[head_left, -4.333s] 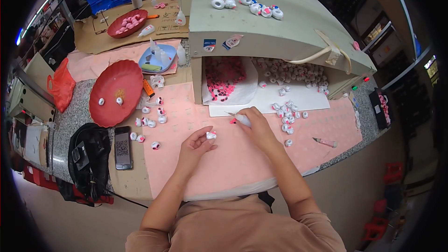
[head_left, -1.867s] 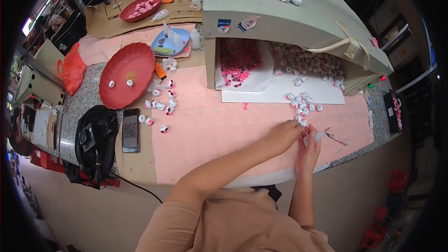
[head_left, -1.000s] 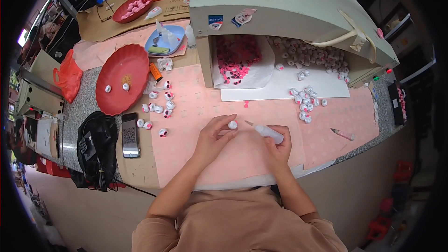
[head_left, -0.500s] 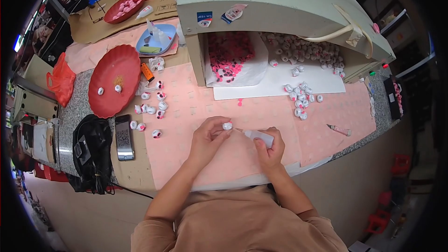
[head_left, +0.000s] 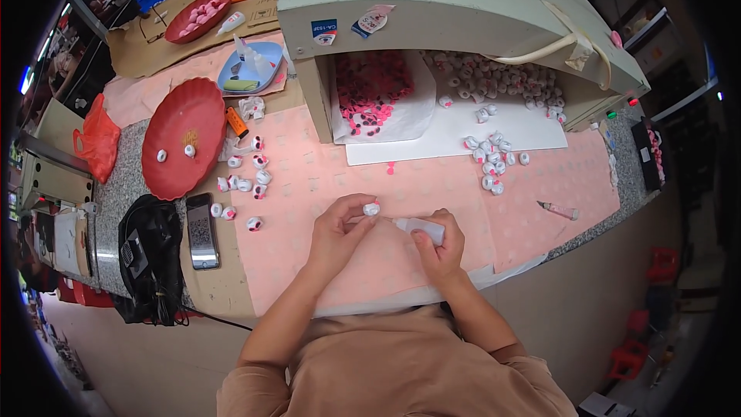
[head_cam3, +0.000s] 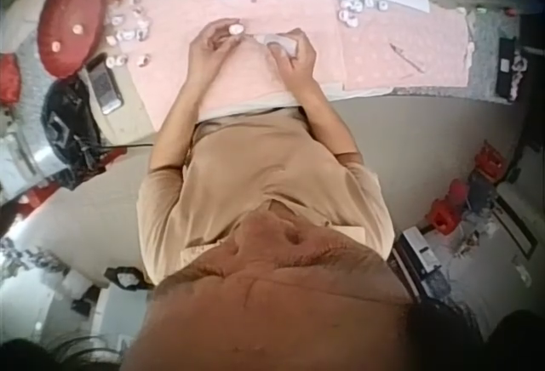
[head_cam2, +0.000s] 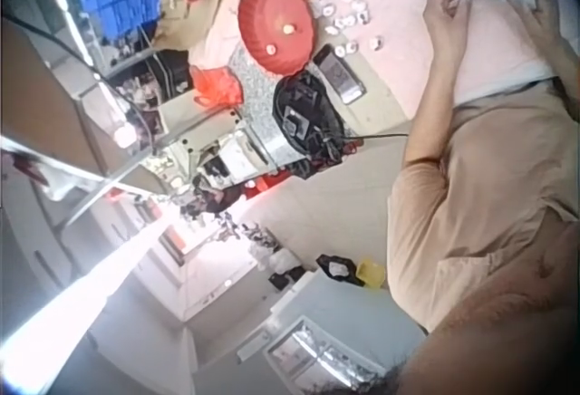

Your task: Gluing small decorative bows onto toy head components on an assembly line.

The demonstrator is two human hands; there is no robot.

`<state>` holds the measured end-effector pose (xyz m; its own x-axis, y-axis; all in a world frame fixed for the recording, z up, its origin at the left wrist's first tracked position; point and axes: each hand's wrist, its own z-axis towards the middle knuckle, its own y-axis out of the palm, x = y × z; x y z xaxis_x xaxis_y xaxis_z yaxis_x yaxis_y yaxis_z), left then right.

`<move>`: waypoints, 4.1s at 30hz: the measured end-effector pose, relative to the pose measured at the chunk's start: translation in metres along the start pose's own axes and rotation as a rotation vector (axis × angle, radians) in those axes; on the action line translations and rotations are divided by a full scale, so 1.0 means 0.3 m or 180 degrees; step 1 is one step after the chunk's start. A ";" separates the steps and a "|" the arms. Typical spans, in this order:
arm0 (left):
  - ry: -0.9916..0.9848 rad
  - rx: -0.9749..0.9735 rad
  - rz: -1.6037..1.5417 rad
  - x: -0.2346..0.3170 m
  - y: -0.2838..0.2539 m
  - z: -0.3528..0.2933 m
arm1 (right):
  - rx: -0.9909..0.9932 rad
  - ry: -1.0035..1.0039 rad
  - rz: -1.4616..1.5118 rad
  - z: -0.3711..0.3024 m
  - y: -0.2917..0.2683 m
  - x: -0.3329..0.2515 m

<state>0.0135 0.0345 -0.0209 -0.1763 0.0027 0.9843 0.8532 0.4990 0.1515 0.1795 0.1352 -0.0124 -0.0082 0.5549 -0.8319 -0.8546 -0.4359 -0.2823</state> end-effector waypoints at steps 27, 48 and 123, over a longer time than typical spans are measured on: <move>-0.0065 -0.0086 -0.0190 0.009 0.002 0.000 | 0.0218 0.0132 -0.0094 0.001 -0.002 -0.004; -0.0197 0.0293 -0.0833 0.057 -0.006 0.016 | -0.0859 0.0680 -0.0459 0.258 -0.020 0.018; -0.0446 -0.0483 -0.1114 0.021 -0.042 -0.012 | -0.1045 0.2086 0.2141 0.078 0.078 -0.028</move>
<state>0.0035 0.0250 -0.0162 -0.5252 -0.0212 0.8507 0.7908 0.3572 0.4971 0.1476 0.1370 -0.0009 -0.0653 -0.3377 -0.9390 -0.5904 -0.7455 0.3092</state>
